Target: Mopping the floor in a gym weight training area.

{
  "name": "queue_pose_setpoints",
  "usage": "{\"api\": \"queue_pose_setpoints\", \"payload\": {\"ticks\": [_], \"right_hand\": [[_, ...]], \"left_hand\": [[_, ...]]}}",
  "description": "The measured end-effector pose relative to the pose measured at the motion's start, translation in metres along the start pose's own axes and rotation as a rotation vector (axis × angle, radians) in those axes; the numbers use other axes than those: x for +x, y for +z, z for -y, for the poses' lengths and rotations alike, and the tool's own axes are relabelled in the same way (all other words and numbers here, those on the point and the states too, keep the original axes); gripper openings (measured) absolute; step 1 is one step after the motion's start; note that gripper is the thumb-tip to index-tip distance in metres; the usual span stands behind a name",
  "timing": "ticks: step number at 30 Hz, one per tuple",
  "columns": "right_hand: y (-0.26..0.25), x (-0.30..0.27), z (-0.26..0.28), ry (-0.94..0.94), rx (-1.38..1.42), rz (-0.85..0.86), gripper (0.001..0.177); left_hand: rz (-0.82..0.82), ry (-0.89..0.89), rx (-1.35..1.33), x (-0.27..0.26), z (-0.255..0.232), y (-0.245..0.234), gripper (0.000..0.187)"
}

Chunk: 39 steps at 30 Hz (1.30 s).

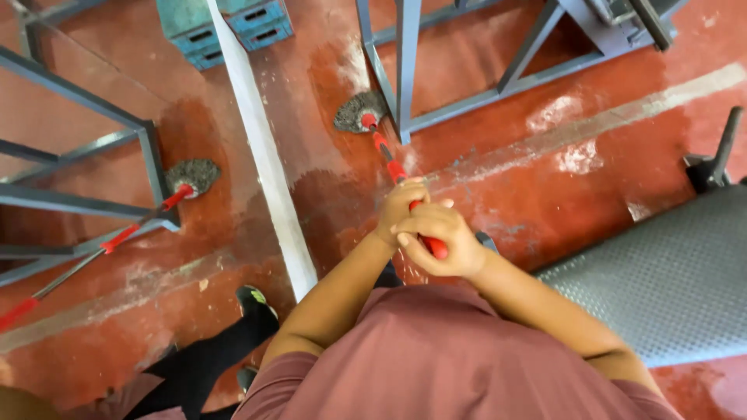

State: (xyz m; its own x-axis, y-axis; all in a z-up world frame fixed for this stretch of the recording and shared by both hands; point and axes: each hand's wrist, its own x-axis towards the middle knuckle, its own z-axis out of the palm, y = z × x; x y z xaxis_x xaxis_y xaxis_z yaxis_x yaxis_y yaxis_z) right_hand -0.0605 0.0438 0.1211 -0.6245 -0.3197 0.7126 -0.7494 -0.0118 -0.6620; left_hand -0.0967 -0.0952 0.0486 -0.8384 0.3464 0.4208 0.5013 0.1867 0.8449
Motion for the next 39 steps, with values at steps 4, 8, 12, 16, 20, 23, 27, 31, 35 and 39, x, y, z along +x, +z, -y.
{"api": "queue_pose_setpoints", "payload": {"ticks": [4, 8, 12, 16, 20, 23, 27, 31, 35, 39], "right_hand": [[-0.026, 0.010, 0.068, -0.029, 0.101, 0.029, 0.025], [-0.032, 0.010, 0.095, -0.009, 0.097, 0.016, 0.021], [-0.027, 0.020, 0.092, 0.038, -0.014, -0.063, 0.030], [-0.025, 0.033, 0.066, 0.007, -0.032, -0.136, 0.029], [-0.008, 0.051, 0.040, -0.170, -0.042, -0.153, 0.033], [0.011, 0.050, 0.004, -0.217, -0.048, -0.131, 0.036], [0.031, 0.044, -0.069, -0.232, -0.118, -0.041, 0.042], [0.055, 0.033, -0.123, -0.161, -0.153, -0.021, 0.042], [0.066, 0.042, -0.121, -0.101, -0.145, -0.006, 0.041], [0.055, 0.098, -0.070, -0.046, -0.131, 0.050, 0.036]], "left_hand": [[0.019, 0.002, -0.057, -0.012, 0.006, 0.033, 0.036], [-0.077, 0.166, -0.001, -0.017, 0.002, 0.058, 0.028], [-0.190, 0.220, 0.053, -0.011, 0.000, 0.060, 0.034], [-0.223, 0.247, 0.010, 0.018, 0.003, 0.049, 0.040], [-0.245, 0.326, 0.042, 0.024, 0.045, 0.037, 0.033], [-0.307, 0.330, 0.126, 0.029, 0.081, 0.024, 0.034], [-0.321, 0.303, 0.188, 0.046, 0.110, -0.009, 0.036], [-0.190, 0.061, 0.164, 0.020, 0.221, 0.001, 0.035], [-0.240, 0.056, 0.023, 0.019, 0.226, -0.002, 0.044], [-0.222, 0.016, 0.016, 0.054, 0.117, -0.057, 0.037]]}}
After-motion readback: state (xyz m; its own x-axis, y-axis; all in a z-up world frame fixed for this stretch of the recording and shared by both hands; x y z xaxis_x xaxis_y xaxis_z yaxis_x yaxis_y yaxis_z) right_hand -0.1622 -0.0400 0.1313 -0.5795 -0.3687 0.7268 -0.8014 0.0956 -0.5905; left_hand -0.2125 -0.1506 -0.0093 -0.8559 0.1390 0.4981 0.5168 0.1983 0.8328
